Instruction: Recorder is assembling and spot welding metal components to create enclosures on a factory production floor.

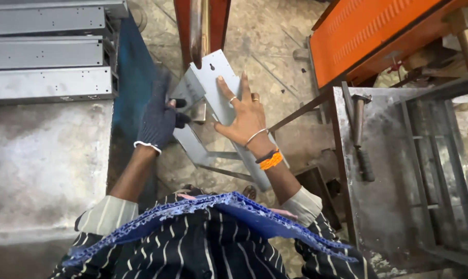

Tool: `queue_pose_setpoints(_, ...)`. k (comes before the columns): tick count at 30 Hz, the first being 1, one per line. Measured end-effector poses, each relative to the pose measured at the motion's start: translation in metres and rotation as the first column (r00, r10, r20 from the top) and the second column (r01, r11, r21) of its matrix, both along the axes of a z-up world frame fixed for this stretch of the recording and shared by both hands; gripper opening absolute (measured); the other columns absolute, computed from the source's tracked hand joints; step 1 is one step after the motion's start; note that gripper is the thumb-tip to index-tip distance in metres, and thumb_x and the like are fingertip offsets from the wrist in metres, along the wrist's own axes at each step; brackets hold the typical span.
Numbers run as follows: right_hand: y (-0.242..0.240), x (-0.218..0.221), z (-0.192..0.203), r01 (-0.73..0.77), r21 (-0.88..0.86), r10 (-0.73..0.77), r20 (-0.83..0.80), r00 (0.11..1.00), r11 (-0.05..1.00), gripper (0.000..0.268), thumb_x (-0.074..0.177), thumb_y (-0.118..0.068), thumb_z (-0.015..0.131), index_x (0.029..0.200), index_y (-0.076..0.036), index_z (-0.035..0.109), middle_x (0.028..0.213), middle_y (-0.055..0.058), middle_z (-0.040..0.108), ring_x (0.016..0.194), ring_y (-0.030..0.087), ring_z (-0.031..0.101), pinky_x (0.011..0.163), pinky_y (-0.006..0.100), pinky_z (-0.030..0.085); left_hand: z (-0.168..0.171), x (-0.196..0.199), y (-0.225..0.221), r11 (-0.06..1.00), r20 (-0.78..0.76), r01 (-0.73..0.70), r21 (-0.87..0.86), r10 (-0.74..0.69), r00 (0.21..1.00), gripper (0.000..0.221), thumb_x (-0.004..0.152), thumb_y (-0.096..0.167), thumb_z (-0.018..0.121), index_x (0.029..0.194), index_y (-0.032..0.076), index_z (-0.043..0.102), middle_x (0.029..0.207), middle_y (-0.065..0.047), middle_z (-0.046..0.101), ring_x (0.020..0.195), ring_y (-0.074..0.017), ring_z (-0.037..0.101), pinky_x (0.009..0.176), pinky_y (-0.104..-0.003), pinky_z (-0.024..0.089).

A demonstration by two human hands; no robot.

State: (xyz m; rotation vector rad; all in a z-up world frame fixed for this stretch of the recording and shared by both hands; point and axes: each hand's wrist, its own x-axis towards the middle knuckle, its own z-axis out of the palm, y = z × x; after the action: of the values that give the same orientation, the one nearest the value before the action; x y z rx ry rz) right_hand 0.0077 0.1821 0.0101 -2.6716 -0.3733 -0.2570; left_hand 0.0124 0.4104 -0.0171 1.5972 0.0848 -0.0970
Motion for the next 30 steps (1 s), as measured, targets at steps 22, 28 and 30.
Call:
queue_pose_setpoints(22,0.005,0.002,0.015,0.004,-0.046,-0.004,0.007,1.000,0.999,0.100,0.068,-0.053,0.088,0.155,-0.040,0.041,0.149,0.030,0.042,0.116,0.056,0.054,0.099,0.056,0.049,-0.002,0.038,-0.002,0.973,0.536,-0.218,0.075,0.145,0.831,0.018,0.097,0.007,0.074,0.114,0.005,0.076,0.095,-0.012,0.076,0.083,-0.0196,0.072,0.077,-0.032,0.056)
queue_pose_setpoints(28,0.006,0.001,0.014,0.003,-0.046,-0.004,-0.018,1.000,0.999,0.100,0.068,-0.051,0.088,0.155,-0.041,0.040,0.152,0.032,0.039,0.122,0.056,0.052,0.101,0.056,0.047,-0.006,0.049,-0.004,0.934,0.728,-0.326,0.149,0.119,0.675,0.021,0.098,0.009,0.074,0.119,0.007,0.077,0.110,-0.013,0.076,0.102,-0.0276,0.070,0.094,-0.038,0.053)
queue_pose_setpoints(30,0.008,0.002,0.016,0.021,-0.069,-0.025,-0.046,0.999,0.997,0.100,0.068,-0.051,0.088,0.154,-0.041,0.040,0.151,0.032,0.039,0.122,0.057,0.051,0.101,0.056,0.047,-0.003,0.055,-0.007,0.949,0.629,-0.247,0.195,0.072,0.774,0.026,0.099,0.013,0.070,0.124,0.008,0.076,0.102,-0.013,0.074,0.095,-0.0274,0.071,0.090,-0.036,0.053)
